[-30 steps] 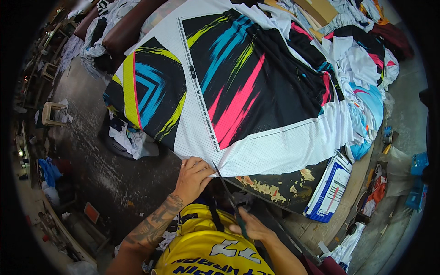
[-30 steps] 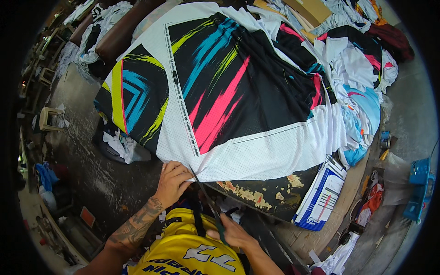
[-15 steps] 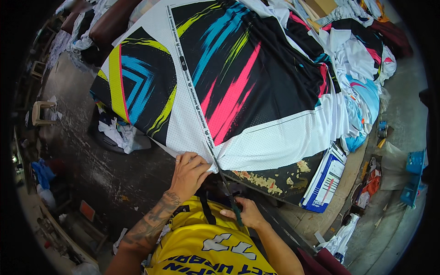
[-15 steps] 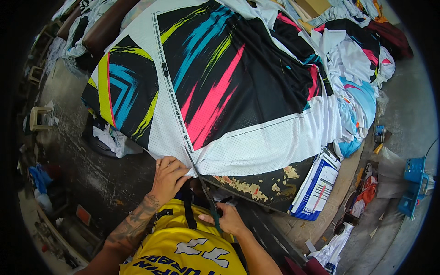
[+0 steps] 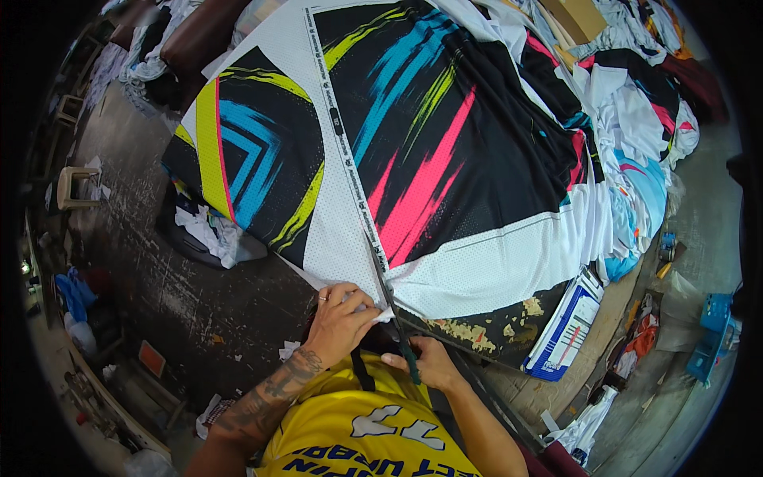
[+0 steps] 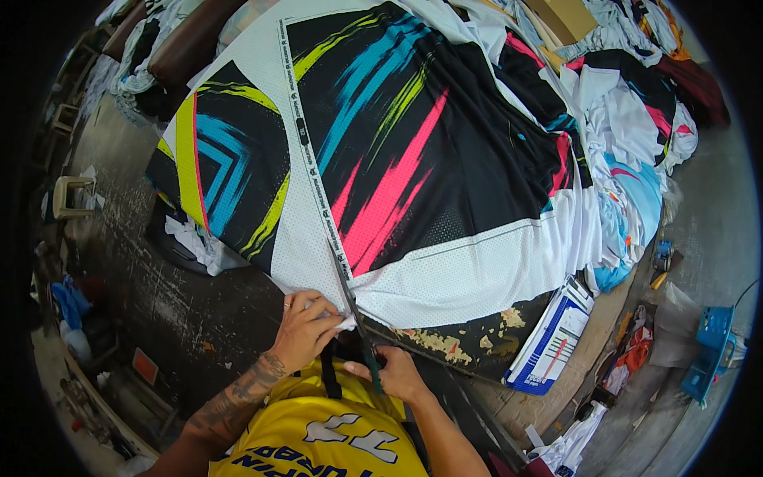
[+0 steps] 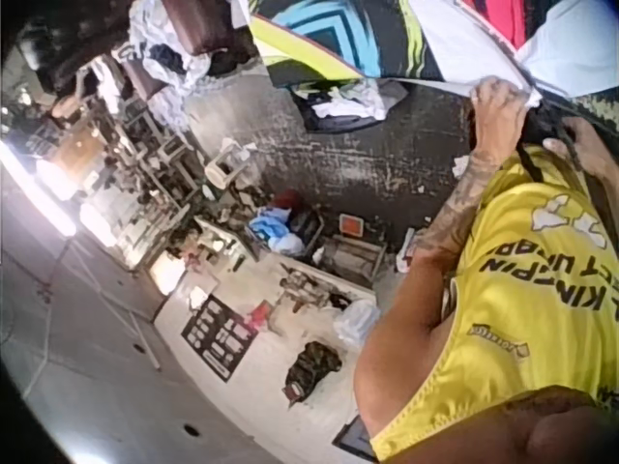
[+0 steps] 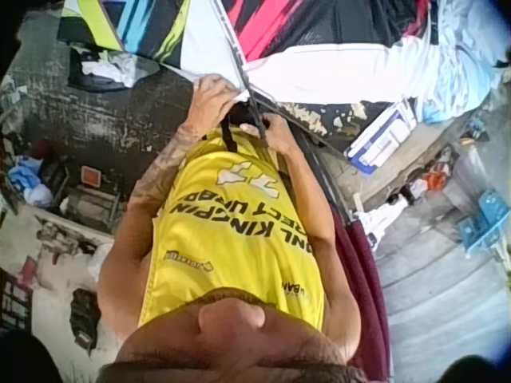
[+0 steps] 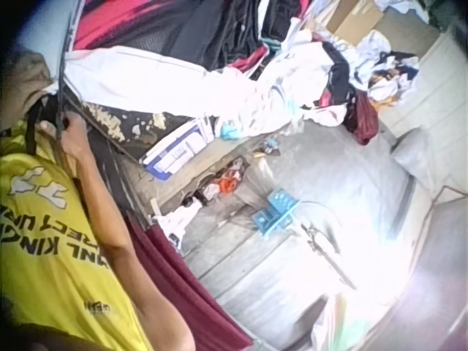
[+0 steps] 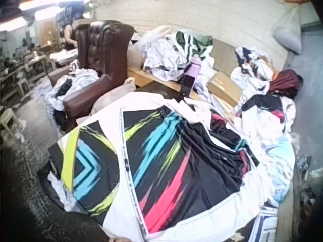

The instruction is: The person cuts a large white mesh fabric using shears on a cluttered table. They repeatedly align the fabric, cut along edges, and trim pieces, occasionally flipping the fabric over. The workspace contains piles of fabric and boxes.

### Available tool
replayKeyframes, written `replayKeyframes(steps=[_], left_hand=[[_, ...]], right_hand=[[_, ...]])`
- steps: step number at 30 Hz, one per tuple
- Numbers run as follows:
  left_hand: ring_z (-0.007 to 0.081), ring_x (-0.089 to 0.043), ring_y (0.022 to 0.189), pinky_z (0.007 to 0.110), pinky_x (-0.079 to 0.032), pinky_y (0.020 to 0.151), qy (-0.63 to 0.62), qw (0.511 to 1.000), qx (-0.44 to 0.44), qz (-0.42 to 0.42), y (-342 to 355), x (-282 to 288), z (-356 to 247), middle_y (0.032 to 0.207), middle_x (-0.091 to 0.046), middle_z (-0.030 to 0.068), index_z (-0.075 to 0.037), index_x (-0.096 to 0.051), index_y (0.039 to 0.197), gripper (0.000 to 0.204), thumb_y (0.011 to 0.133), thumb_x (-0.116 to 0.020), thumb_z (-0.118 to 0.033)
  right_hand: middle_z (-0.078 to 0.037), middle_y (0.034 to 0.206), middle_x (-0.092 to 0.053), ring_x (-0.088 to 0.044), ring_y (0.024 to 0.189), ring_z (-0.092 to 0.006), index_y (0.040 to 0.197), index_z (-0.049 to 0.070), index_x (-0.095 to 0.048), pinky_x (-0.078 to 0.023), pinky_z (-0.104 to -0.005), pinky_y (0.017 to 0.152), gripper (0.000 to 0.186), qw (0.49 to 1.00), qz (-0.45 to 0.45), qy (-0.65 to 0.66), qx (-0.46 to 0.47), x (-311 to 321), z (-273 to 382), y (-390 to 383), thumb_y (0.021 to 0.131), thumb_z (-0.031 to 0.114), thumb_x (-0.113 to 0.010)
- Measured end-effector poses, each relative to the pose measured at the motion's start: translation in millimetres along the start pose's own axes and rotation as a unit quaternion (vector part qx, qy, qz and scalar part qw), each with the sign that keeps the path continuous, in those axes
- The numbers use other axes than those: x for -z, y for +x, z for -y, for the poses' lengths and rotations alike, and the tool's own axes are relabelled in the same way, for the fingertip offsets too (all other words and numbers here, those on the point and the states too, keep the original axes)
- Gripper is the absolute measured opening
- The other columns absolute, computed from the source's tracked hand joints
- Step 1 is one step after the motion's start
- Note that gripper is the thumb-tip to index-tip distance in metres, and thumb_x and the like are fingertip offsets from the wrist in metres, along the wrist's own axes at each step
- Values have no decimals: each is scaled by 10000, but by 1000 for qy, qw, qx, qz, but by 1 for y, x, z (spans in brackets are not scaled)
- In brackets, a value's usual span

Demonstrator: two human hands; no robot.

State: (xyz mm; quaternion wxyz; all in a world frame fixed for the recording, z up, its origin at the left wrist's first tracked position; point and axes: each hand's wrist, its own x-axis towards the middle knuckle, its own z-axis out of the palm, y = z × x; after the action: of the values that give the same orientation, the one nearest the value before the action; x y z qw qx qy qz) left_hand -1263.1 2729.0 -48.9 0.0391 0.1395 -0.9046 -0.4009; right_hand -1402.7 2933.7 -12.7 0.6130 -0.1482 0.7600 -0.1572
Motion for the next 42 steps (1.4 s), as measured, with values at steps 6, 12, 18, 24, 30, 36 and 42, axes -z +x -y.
replayKeyframes(steps=[6, 12, 18, 24, 30, 36, 42], left_hand=[[287, -524, 1318, 524, -377, 1120, -32, 998, -11, 45, 11, 8, 10, 1225, -651, 23, -110, -806, 1068, 170, 901, -793, -141], [310, -521, 1339, 515, -425, 1116, -88, 984, -25, 152, 29, 22, 29, 1216, -663, 66, -57, -777, 1091, 263, 868, -837, -183], [370, -531, 1358, 518, -425, 1156, -159, 963, -54, 211, 43, 34, 45, 1278, -691, 143, -35, -723, 1261, 431, 936, -827, -298], [402, -613, 1296, 520, -467, 1117, -227, 908, -44, 350, 62, 48, 63, 1265, -707, 200, -30, -714, 1273, 442, 974, -778, -350], [357, -658, 1259, 461, -473, 1156, -331, 875, -39, 352, 88, 57, 78, 1263, -722, 201, 6, -727, 1229, 385, 1001, -773, -301], [301, -741, 1158, 438, -598, 958, -461, 732, 95, 493, 116, 52, 102, 1234, -762, 170, -35, -623, 1361, 458, 1063, -734, -364], [276, -723, 1202, 414, -579, 973, -441, 696, 90, 559, 141, 31, 118, 1267, -761, 164, -67, -522, 1510, 591, 1108, -661, -477]], right_hand=[[-62, 830, -715, -652, 783, -159, 1017, -34, -773, -538, -357, 725, 660, 995, -21, 66, 67, 12, 26, 12, 885, 602, -894], [-122, 885, -760, -699, 840, -184, 1107, -32, -793, -565, -366, 786, 726, 999, 15, 50, 1, 35, 72, 36, 885, 656, -859], [-207, 848, -742, -719, 833, -266, 1004, -59, -759, -572, -407, 797, 853, 998, 39, 49, -31, 49, 113, 66, 851, 779, -808], [-105, 780, -688, -660, 766, -171, 961, -17, -742, -535, -360, 698, 736, 996, -28, 20, 85, 71, 167, 94, 881, 708, -841], [-169, 797, -706, -702, 793, -284, 953, -42, -751, -542, -427, 758, 812, 998, -41, 1, 38, 89, 215, 123, 815, 752, -852], [-122, 722, -646, -647, 714, -245, 888, -14, -739, -516, -398, 700, 818, 1000, -15, 6, 2, 104, 250, 150, 791, 790, -851], [-124, 712, -645, -648, 704, -245, 909, -30, -747, -513, -405, 684, 827, 1000, 2, 19, -12, 123, 284, 164, 804, 784, -848]])
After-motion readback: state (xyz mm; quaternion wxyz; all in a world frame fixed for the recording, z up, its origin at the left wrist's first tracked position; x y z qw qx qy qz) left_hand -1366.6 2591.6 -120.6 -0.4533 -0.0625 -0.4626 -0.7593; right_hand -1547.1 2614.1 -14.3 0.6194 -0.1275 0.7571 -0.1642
